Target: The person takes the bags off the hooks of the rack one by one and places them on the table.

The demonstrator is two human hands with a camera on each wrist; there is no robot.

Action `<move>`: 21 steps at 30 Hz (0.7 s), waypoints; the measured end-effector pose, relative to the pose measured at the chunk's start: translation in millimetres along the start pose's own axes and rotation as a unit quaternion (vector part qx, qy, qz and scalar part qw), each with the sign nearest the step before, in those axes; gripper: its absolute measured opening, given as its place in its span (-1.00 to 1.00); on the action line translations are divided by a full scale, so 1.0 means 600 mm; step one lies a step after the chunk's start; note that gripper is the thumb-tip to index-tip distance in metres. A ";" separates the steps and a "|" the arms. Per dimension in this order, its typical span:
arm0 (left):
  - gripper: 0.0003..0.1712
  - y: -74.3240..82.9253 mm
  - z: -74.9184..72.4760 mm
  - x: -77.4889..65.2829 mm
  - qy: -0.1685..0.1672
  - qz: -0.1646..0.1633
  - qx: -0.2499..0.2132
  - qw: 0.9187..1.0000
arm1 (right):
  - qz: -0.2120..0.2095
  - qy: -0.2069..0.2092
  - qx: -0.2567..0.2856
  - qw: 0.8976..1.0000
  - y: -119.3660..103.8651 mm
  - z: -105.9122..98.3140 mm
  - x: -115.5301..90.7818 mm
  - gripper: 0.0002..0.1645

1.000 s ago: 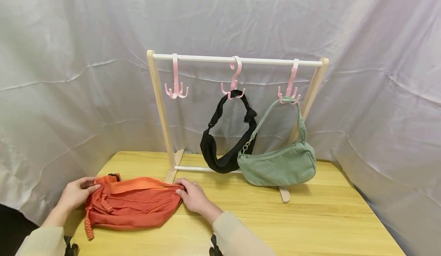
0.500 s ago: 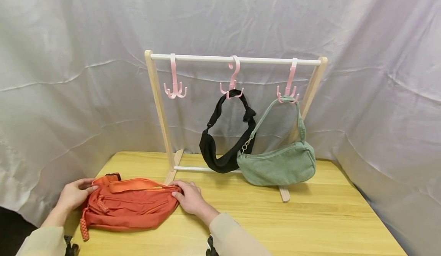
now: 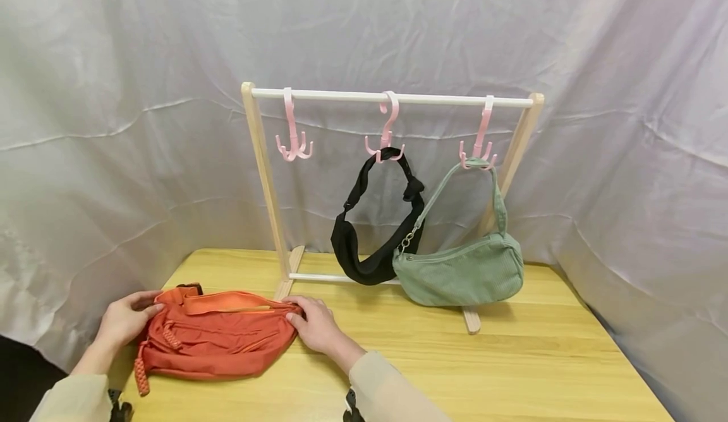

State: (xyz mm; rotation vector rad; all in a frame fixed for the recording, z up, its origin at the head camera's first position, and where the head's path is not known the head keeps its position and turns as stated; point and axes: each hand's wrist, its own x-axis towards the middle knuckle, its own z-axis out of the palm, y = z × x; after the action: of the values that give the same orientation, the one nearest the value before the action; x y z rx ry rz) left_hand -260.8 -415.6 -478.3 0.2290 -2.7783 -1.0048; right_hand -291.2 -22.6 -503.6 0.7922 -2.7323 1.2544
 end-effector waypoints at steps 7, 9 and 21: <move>-0.43 0.006 0.006 -0.008 0.021 -0.008 -0.011 1.000 | -0.007 0.002 0.037 0.999 0.003 -0.005 -0.003 -0.55; -0.40 0.012 0.006 -0.011 0.020 -0.017 -0.025 0.999 | -0.013 0.010 0.049 0.999 0.004 -0.007 -0.004 -0.55; -0.38 0.056 0.007 -0.027 0.056 -0.016 -0.047 0.997 | -0.001 0.024 0.128 0.992 -0.004 -0.031 -0.014 -0.51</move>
State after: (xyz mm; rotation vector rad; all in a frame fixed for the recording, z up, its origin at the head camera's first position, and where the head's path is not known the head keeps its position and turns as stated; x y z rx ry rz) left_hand -248.8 -384.1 -462.0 0.3071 -2.6275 -1.0933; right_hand -286.0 -6.6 -491.4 0.7696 -2.5659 1.6229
